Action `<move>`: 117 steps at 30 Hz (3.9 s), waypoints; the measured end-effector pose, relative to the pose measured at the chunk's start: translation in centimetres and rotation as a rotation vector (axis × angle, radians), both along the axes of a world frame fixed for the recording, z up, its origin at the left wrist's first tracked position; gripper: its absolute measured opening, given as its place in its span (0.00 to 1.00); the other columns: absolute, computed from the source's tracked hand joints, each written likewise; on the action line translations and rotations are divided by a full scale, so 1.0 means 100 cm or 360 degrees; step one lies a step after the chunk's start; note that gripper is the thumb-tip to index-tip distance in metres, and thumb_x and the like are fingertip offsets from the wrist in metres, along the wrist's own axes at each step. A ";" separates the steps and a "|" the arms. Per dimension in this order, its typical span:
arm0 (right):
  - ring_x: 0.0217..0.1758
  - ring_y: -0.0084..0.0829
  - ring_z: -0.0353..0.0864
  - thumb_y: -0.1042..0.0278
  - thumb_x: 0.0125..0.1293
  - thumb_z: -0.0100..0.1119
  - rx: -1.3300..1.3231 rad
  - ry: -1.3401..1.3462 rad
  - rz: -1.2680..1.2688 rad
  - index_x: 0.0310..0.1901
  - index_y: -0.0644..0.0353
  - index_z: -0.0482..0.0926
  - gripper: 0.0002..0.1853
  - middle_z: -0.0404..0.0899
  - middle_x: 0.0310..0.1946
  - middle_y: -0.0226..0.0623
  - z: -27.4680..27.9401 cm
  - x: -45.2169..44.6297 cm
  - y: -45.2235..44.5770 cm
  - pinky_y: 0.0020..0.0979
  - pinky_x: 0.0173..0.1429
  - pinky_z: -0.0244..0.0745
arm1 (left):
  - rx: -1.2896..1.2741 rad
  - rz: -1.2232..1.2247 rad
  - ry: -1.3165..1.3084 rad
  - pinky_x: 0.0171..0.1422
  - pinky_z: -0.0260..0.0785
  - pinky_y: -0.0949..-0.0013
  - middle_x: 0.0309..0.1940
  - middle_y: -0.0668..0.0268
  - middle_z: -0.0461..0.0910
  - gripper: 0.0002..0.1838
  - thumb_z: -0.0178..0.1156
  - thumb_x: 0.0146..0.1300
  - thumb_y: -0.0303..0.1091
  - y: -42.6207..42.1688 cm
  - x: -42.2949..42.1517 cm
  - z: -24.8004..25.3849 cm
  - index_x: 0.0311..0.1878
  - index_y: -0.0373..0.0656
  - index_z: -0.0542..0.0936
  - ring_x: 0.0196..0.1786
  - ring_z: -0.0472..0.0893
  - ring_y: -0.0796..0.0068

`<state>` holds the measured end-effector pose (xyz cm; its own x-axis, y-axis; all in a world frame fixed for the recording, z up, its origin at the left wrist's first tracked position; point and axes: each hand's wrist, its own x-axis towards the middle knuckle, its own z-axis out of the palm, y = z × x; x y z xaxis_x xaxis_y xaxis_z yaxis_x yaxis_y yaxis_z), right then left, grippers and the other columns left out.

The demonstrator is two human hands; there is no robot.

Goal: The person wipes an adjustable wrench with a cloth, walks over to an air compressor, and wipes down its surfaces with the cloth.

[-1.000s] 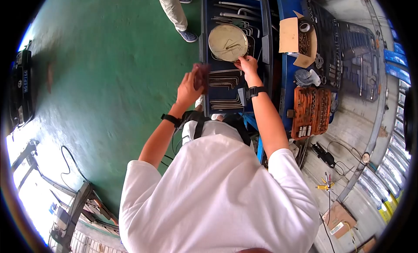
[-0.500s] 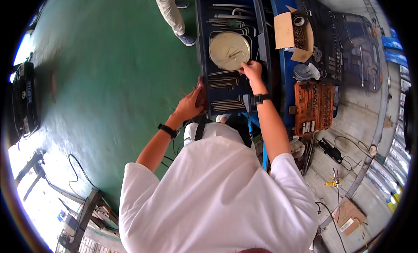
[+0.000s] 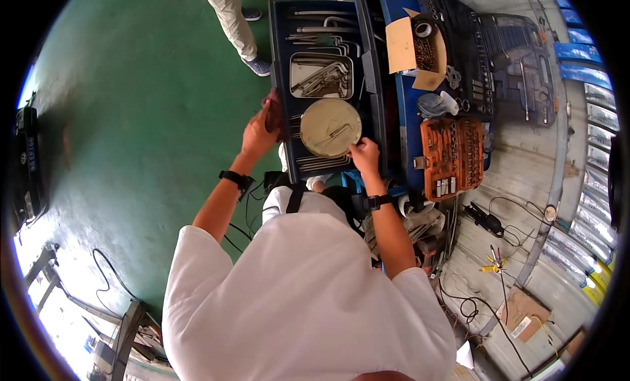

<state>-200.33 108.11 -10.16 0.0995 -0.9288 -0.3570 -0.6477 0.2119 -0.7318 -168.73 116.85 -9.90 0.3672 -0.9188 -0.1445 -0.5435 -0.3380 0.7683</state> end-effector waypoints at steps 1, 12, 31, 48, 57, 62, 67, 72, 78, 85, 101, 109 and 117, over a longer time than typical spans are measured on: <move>0.29 0.30 0.87 0.72 0.58 0.66 0.0040 -0.0015 -0.0016 0.37 0.72 0.80 0.11 0.85 0.26 0.44 0.001 0.002 0.002 0.32 0.35 0.82 | -0.0004 -0.0010 0.0000 0.60 0.72 0.55 0.54 0.51 0.78 0.44 0.66 0.48 0.33 -0.011 0.003 0.000 0.72 0.45 0.63 0.56 0.77 0.48; 0.30 0.38 0.87 0.67 0.56 0.64 -0.0046 0.0148 0.0180 0.35 0.71 0.80 0.13 0.84 0.23 0.45 -0.032 0.012 -0.004 0.36 0.38 0.81 | 0.0497 -0.0419 -0.0045 0.57 0.73 0.51 0.56 0.44 0.76 0.50 0.66 0.50 0.39 0.006 0.003 -0.014 0.75 0.40 0.53 0.54 0.78 0.41; 0.34 0.39 0.84 0.74 0.71 0.46 0.0221 0.0073 0.0944 0.42 0.66 0.76 0.08 0.82 0.32 0.48 0.057 -0.016 0.009 0.37 0.40 0.77 | 0.0367 -0.0105 0.0255 0.50 0.76 0.55 0.41 0.47 0.83 0.21 0.65 0.54 0.44 0.013 -0.002 -0.033 0.48 0.42 0.82 0.46 0.83 0.45; 0.36 0.53 0.84 0.71 0.65 0.57 -0.0309 0.0491 0.0459 0.49 0.72 0.78 0.14 0.82 0.32 0.57 0.100 -0.036 0.027 0.44 0.40 0.80 | 0.0435 0.0089 0.1055 0.49 0.74 0.64 0.41 0.56 0.82 0.24 0.64 0.52 0.36 0.007 0.007 -0.070 0.52 0.37 0.76 0.44 0.81 0.67; 0.34 0.55 0.83 0.70 0.63 0.60 -0.0301 0.0393 0.0237 0.47 0.71 0.76 0.14 0.81 0.28 0.57 0.101 -0.031 0.025 0.46 0.39 0.79 | 0.0296 0.0130 0.1015 0.54 0.73 0.60 0.44 0.53 0.82 0.25 0.64 0.51 0.37 0.006 0.014 -0.035 0.54 0.39 0.75 0.48 0.82 0.55; 0.40 0.57 0.82 0.64 0.65 0.59 -0.0378 0.0666 0.0139 0.49 0.70 0.76 0.18 0.82 0.36 0.59 0.095 -0.025 0.025 0.49 0.44 0.79 | -0.0318 -0.0153 0.0152 0.60 0.70 0.53 0.57 0.46 0.73 0.36 0.67 0.51 0.39 -0.020 -0.004 -0.002 0.65 0.45 0.68 0.60 0.74 0.44; 0.50 0.56 0.81 0.49 0.68 0.56 0.0112 0.0453 0.0592 0.57 0.65 0.75 0.26 0.82 0.46 0.56 0.099 -0.016 0.035 0.47 0.54 0.76 | -0.0130 -0.0329 -0.0117 0.64 0.69 0.49 0.63 0.44 0.67 0.40 0.68 0.51 0.37 -0.008 -0.024 0.017 0.68 0.46 0.63 0.62 0.71 0.38; 0.68 0.44 0.70 0.27 0.69 0.37 0.0645 -0.0374 0.0940 0.72 0.56 0.63 0.43 0.70 0.67 0.46 0.079 -0.012 0.047 0.40 0.70 0.63 | 0.0027 -0.0549 -0.0273 0.60 0.71 0.47 0.57 0.48 0.69 0.36 0.68 0.50 0.38 0.023 -0.044 0.035 0.63 0.46 0.67 0.58 0.73 0.41; 0.69 0.58 0.66 0.17 0.62 0.22 0.1380 -0.2529 0.0135 0.77 0.51 0.49 0.52 0.63 0.68 0.58 0.147 -0.014 0.065 0.57 0.68 0.64 | 0.0169 -0.0771 -0.0367 0.59 0.72 0.48 0.58 0.49 0.68 0.37 0.68 0.49 0.37 0.056 -0.071 0.050 0.65 0.45 0.67 0.57 0.73 0.40; 0.67 0.54 0.69 0.21 0.66 0.25 0.1278 -0.2612 0.0029 0.75 0.52 0.54 0.48 0.67 0.66 0.55 0.127 -0.052 0.106 0.55 0.67 0.67 | 0.0176 -0.0682 -0.0334 0.57 0.72 0.49 0.55 0.52 0.69 0.35 0.70 0.45 0.35 0.068 -0.095 0.046 0.61 0.48 0.71 0.56 0.74 0.43; 0.70 0.47 0.65 0.61 0.62 0.68 -0.0128 -0.0902 0.0143 0.77 0.54 0.43 0.49 0.53 0.72 0.53 0.036 -0.029 0.227 0.42 0.64 0.72 | 0.1021 -0.1173 0.1097 0.60 0.69 0.65 0.49 0.61 0.78 0.25 0.57 0.69 0.49 0.050 -0.190 0.049 0.59 0.40 0.73 0.52 0.76 0.71; 0.59 0.55 0.74 0.76 0.53 0.62 -0.0473 0.0169 -0.0327 0.64 0.55 0.70 0.33 0.68 0.60 0.53 0.061 -0.050 0.181 0.49 0.64 0.72 | 0.0514 -0.1682 0.0715 0.61 0.71 0.62 0.56 0.52 0.78 0.26 0.60 0.68 0.42 0.024 -0.150 0.111 0.64 0.38 0.71 0.59 0.78 0.64; 0.60 0.59 0.70 0.78 0.51 0.62 -0.0343 0.0766 -0.0236 0.65 0.54 0.69 0.35 0.67 0.60 0.55 0.036 0.017 0.129 0.50 0.61 0.73 | -0.0025 -0.1186 -0.0193 0.55 0.74 0.58 0.57 0.43 0.74 0.23 0.67 0.58 0.37 -0.064 0.011 0.042 0.53 0.34 0.77 0.50 0.81 0.50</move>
